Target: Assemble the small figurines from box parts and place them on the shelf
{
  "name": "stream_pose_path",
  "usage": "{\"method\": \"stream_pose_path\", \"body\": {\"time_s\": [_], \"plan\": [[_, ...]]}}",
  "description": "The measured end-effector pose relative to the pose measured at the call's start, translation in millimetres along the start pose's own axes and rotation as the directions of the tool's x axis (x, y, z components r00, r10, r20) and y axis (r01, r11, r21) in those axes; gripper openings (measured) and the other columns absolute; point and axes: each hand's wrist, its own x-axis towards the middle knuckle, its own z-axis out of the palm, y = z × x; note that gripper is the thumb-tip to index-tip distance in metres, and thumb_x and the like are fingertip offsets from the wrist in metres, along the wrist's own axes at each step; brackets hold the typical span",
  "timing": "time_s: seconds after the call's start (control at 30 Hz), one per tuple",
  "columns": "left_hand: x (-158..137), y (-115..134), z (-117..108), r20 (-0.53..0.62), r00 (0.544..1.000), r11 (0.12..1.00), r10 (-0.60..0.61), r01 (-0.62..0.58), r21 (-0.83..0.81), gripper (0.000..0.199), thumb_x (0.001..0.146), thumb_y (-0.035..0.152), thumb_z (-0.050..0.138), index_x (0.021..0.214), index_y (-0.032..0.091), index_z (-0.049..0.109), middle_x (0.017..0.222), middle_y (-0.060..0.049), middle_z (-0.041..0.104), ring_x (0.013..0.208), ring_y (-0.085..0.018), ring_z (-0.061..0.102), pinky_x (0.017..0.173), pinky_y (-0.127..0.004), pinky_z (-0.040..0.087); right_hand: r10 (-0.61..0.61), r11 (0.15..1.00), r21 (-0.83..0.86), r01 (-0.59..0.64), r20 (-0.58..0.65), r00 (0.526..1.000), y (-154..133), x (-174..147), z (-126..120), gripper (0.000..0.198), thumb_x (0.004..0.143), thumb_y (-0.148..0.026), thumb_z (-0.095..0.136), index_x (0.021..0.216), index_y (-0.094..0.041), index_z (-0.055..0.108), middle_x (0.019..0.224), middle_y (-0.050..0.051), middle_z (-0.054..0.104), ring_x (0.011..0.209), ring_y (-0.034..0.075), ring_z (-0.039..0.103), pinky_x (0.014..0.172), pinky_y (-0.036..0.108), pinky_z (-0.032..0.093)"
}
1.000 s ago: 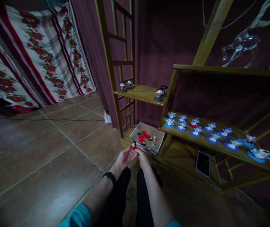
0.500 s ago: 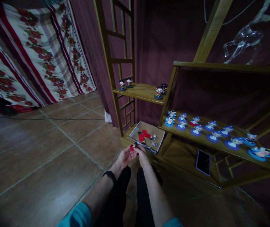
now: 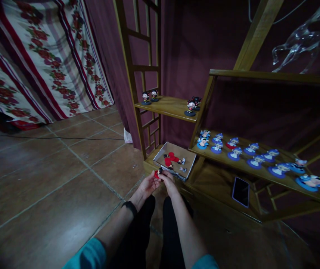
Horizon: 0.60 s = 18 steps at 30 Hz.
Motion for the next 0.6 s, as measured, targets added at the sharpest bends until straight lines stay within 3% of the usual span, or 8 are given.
{"method": "stream_pose_path", "body": {"time_s": [0.17, 0.33, 0.47, 0.6], "plan": [[1.5, -0.8, 0.1, -0.001, 1.000, 1.000, 0.012, -0.012, 0.002, 0.024, 0.079, 0.032, 0.052, 0.081, 0.010, 0.058, 0.068, -0.007, 0.061, 0.059, -0.010, 0.058, 0.055, -0.020, 0.046, 0.008, 1.000, -0.024, -0.007, 0.007, 1.000, 6.0, 6.2, -4.5, 0.024, 0.060, -0.031, 0.066, 0.081, -0.020, 0.065, 0.075, 0.000, 0.066, 0.068, 0.015, 0.057, 0.067, 0.028, 0.042], [2.4, -2.9, -2.1, -0.008, 0.993, 0.993, 0.117, -0.117, 0.004, 0.018, 0.074, 0.020, 0.059, 0.090, 0.012, 0.058, 0.082, -0.007, 0.064, 0.069, -0.012, 0.061, 0.069, -0.025, 0.049, -0.038, 0.999, -0.035, 0.037, -0.028, 0.999, 9.1, 9.6, -4.4, 0.031, 0.061, -0.028, 0.063, 0.092, -0.025, 0.061, 0.087, -0.001, 0.066, 0.080, 0.017, 0.058, 0.074, 0.030, 0.043], [3.1, -3.3, -4.8, -0.003, 0.980, 0.980, 0.201, -0.201, -0.011, 0.029, 0.069, 0.008, 0.063, 0.096, 0.016, 0.057, 0.091, -0.005, 0.064, 0.079, -0.013, 0.061, 0.080, -0.028, 0.047, -0.081, 0.996, -0.047, 0.079, -0.045, 0.996, 8.8, 8.4, -1.7, 0.032, 0.060, -0.028, 0.063, 0.092, -0.025, 0.060, 0.092, 0.000, 0.065, 0.087, 0.019, 0.058, 0.076, 0.030, 0.043], [2.6, -2.9, -6.2, 0.002, 0.966, 0.966, 0.258, -0.258, -0.007, 0.039, 0.065, 0.002, 0.063, 0.100, 0.017, 0.056, 0.091, -0.004, 0.064, 0.082, -0.013, 0.061, 0.084, -0.030, 0.045, -0.053, 0.995, -0.084, 0.047, -0.068, 0.996, 7.9, 5.7, -0.5, 0.027, 0.059, -0.033, 0.065, 0.084, -0.022, 0.061, 0.088, 0.002, 0.066, 0.086, 0.020, 0.059, 0.076, 0.031, 0.044]]}}
